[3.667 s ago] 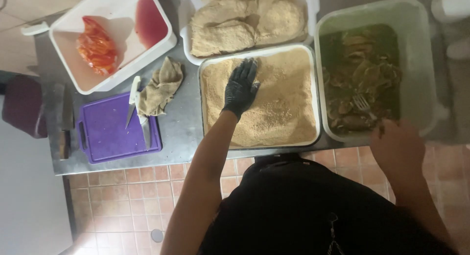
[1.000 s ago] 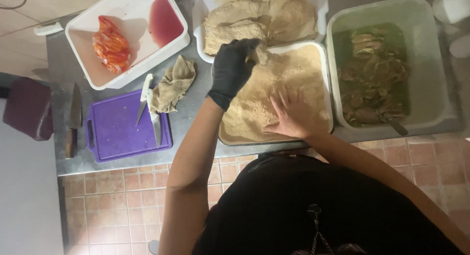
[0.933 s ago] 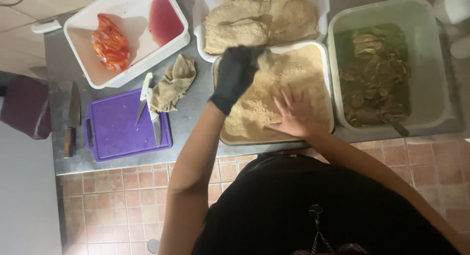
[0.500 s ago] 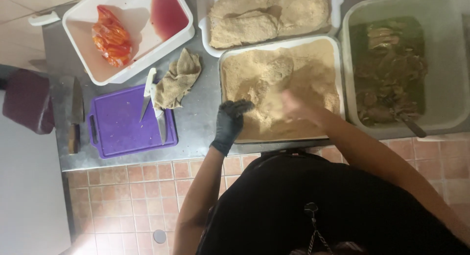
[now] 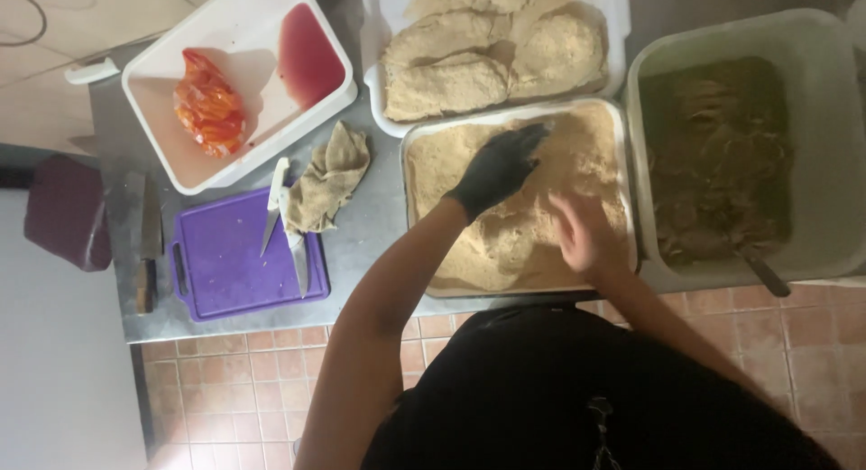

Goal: Breading marinated chicken pieces and placing them on a tray

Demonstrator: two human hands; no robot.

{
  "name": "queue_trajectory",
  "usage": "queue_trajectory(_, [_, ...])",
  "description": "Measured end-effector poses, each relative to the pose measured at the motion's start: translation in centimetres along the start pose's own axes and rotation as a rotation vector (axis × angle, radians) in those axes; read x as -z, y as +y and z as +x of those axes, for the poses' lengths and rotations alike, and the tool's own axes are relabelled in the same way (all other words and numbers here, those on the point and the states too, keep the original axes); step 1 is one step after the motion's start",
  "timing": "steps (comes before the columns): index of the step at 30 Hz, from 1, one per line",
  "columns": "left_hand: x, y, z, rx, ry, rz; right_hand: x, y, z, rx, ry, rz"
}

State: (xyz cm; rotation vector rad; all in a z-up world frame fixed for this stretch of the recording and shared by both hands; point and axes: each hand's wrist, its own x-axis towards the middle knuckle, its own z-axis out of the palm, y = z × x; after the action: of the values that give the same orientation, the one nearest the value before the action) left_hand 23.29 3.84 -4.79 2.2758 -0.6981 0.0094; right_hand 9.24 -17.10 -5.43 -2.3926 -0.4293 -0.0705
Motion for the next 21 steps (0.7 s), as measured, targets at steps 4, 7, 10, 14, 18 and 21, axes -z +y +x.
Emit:
queue_trajectory(4, [-1.4, -0.1, 3.3, -0.08, -0.353, 0.196, -1.1, 2.1, -4.4, 0.22, 0.188, -0.17])
queue_trajectory(7, [-3.3, -2.0, 4.0, -0.117, -0.424, 0.255, -0.5, 2.3, -4.6, 0.307, 0.289, -0.205])
queue_trajectory(10, [-0.5, 0.9, 5.4, -0.224, -0.485, 0.374, 0.1, 2.4, -3.5, 0.441, 0.379, -0.33])
queue_trajectory(14, [-0.4, 2.8, 5.6, -0.23, -0.507, 0.357, 1.5, 1.2, -2.7, 0.625, 0.484, -0.528])
queue_trajectory(18, [-3.0, 0.8, 4.5, -0.102, -0.469, 0.217, 0.7, 1.4, -3.4, 0.619, 0.467, -0.438])
queue_trajectory(21, [-5.6, -3.5, 2.8, -0.264, -0.494, 0.677, 0.0, 1.4, -4.2, 0.358, 0.399, -0.22])
